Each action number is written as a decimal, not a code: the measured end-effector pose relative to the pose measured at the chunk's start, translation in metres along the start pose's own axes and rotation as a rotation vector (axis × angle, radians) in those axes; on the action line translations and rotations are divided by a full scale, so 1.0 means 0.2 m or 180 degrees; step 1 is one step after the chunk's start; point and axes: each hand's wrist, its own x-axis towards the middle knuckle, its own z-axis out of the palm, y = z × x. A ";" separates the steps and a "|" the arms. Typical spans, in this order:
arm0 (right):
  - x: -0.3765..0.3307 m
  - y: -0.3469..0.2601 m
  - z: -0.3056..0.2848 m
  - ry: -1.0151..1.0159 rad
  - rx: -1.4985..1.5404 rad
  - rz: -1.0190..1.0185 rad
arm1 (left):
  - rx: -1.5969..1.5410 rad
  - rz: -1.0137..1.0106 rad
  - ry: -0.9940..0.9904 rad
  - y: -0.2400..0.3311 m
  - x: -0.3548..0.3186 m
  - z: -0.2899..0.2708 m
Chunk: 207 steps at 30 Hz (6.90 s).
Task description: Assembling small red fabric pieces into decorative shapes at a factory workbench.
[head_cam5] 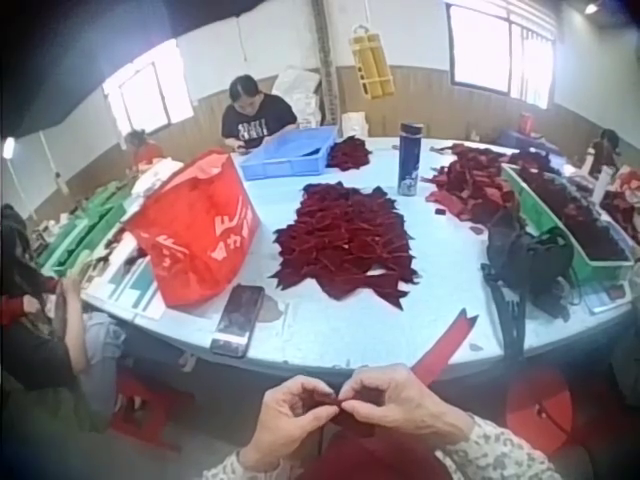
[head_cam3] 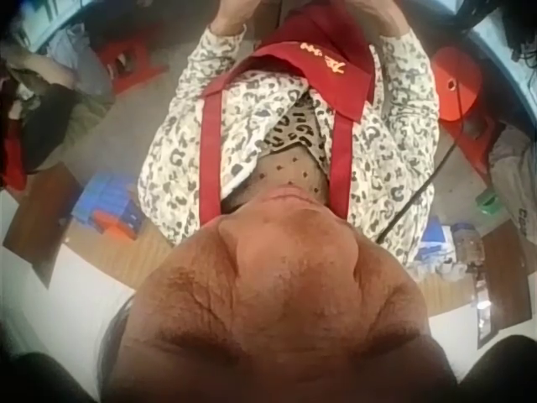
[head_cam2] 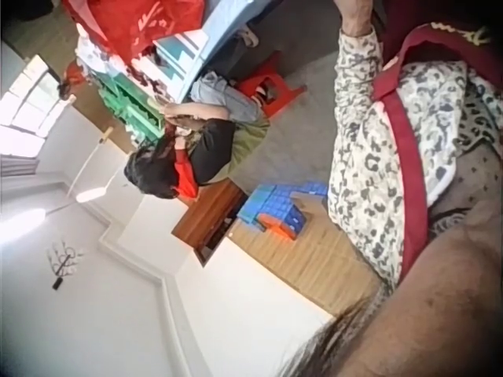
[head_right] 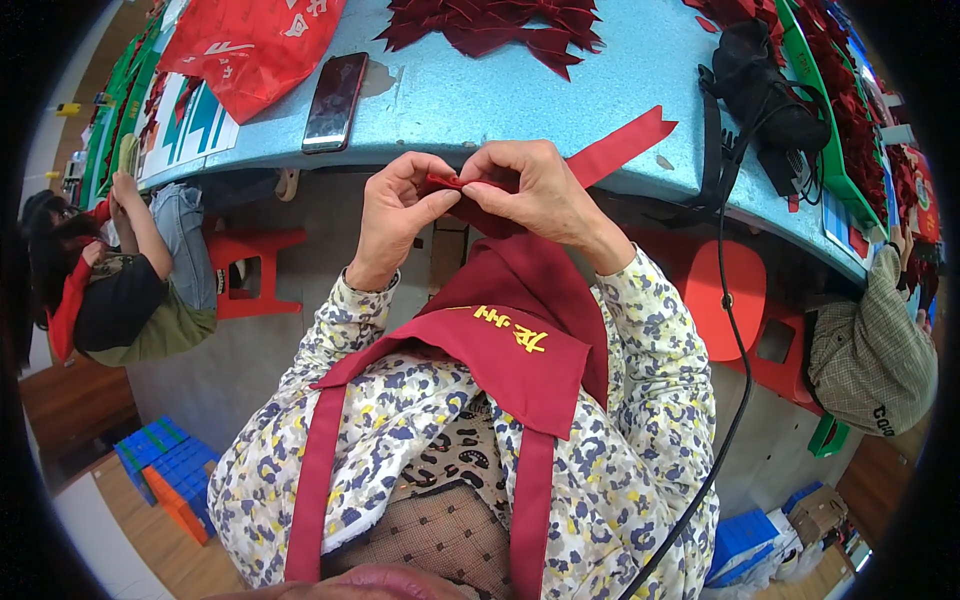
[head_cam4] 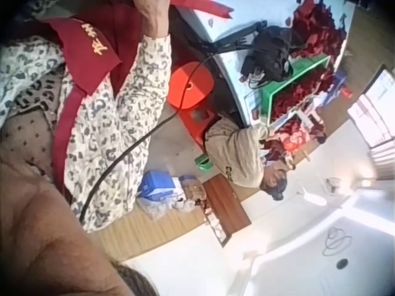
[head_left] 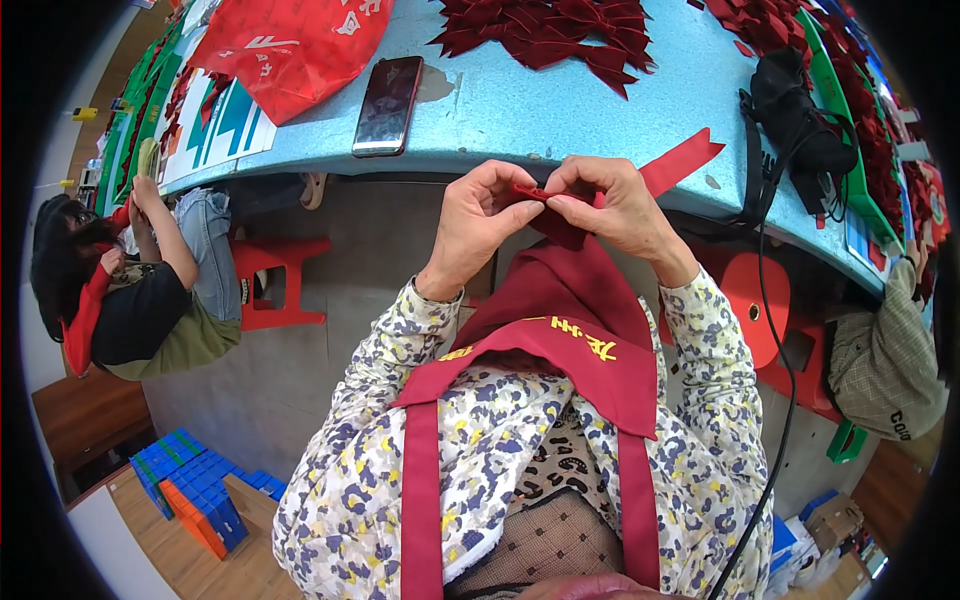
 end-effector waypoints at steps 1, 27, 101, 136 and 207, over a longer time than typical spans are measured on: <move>0.00 0.00 0.00 0.0001 0.0001 0.0001 | -0.0025 -0.0068 -0.0058 0.00 0.00 0.00; -0.06 0.08 -0.10 -0.0374 0.0722 0.0453 | -0.0129 -0.0241 -0.0382 -0.02 0.00 0.05; -0.05 -0.01 -0.05 -0.0112 -0.0036 0.0087 | -0.0046 0.0080 -0.0340 -0.05 -0.01 0.01; -0.07 0.06 -0.06 -0.0207 0.0301 0.0257 | -0.0247 -0.0056 -0.0149 -0.06 0.00 0.04; -0.04 0.11 0.06 0.0462 -0.0271 -0.0672 | -0.0255 -0.0224 -0.0123 -0.05 0.00 -0.01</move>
